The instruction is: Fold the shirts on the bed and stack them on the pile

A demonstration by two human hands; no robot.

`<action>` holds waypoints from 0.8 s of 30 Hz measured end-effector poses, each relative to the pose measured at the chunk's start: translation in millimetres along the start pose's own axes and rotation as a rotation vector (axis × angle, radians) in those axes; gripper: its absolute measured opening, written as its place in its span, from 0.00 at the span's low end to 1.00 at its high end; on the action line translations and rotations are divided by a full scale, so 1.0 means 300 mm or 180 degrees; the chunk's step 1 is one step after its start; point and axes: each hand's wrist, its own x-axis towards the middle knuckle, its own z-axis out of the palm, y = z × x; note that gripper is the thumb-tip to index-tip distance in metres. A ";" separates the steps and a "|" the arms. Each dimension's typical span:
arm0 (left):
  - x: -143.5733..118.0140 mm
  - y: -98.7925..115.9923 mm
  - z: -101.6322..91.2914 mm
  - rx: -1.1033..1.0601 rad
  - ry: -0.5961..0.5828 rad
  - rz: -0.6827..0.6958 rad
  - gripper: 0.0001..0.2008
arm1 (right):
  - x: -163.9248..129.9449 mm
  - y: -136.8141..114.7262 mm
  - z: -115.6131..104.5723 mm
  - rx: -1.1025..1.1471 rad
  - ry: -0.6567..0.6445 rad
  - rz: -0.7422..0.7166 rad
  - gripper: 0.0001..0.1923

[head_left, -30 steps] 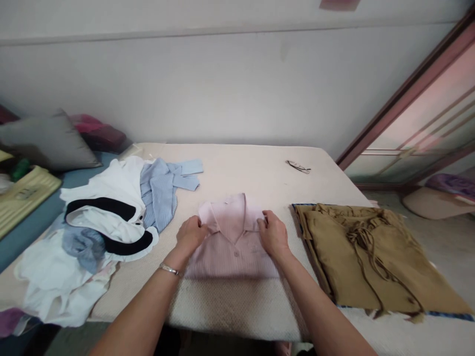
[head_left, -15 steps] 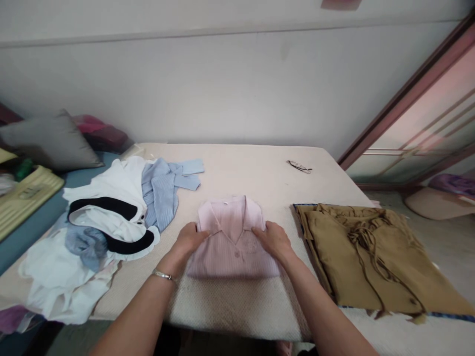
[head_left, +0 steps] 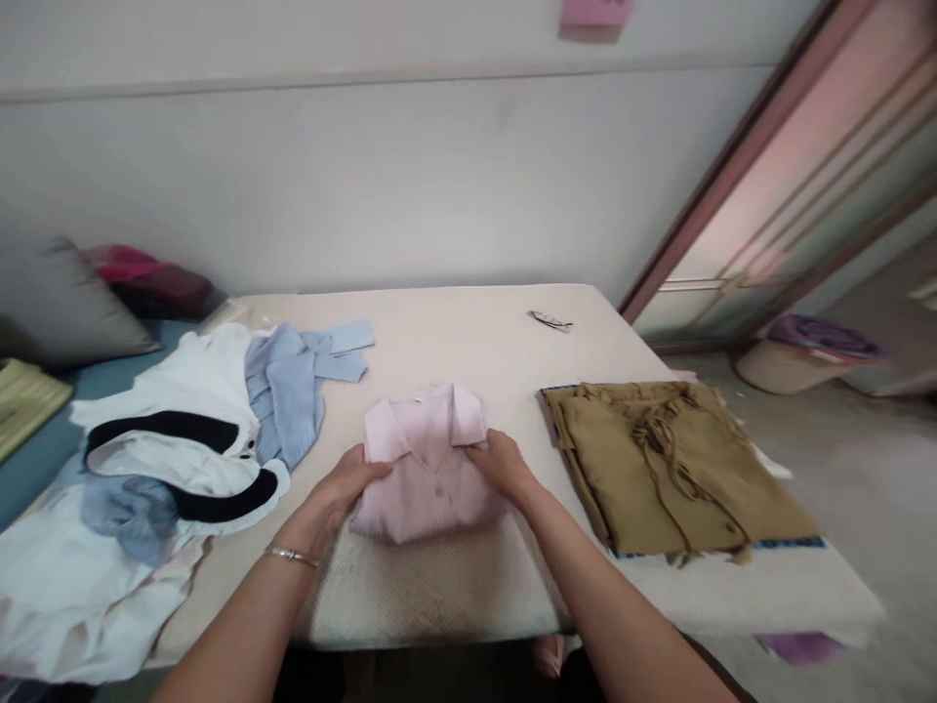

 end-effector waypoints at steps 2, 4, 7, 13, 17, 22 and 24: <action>-0.017 0.012 0.019 -0.0215 -0.0051 -0.0077 0.31 | -0.022 -0.015 -0.020 -0.0058 0.0072 -0.0102 0.19; -0.042 0.030 0.048 -0.0225 -0.0003 -0.0073 0.31 | -0.051 -0.021 -0.061 -0.0103 0.0116 -0.0201 0.17; -0.094 0.069 0.131 -0.0177 0.0023 0.0133 0.34 | -0.108 -0.003 -0.168 -0.0161 0.0258 -0.0203 0.15; -0.188 0.215 0.475 -0.0216 -0.0368 0.0893 0.40 | -0.266 0.146 -0.538 -0.0145 0.0604 -0.0509 0.09; -0.164 0.309 0.772 -0.0281 -0.0648 0.1560 0.36 | -0.324 0.352 -0.804 -0.0044 0.1135 -0.0421 0.10; -0.032 0.225 1.083 -0.0020 -0.0655 0.1646 0.34 | -0.275 0.710 -0.909 -0.0063 0.1112 -0.0303 0.11; 0.018 0.148 1.151 0.0206 -0.0598 0.1484 0.33 | -0.244 0.836 -0.859 -0.0207 0.1060 0.0013 0.13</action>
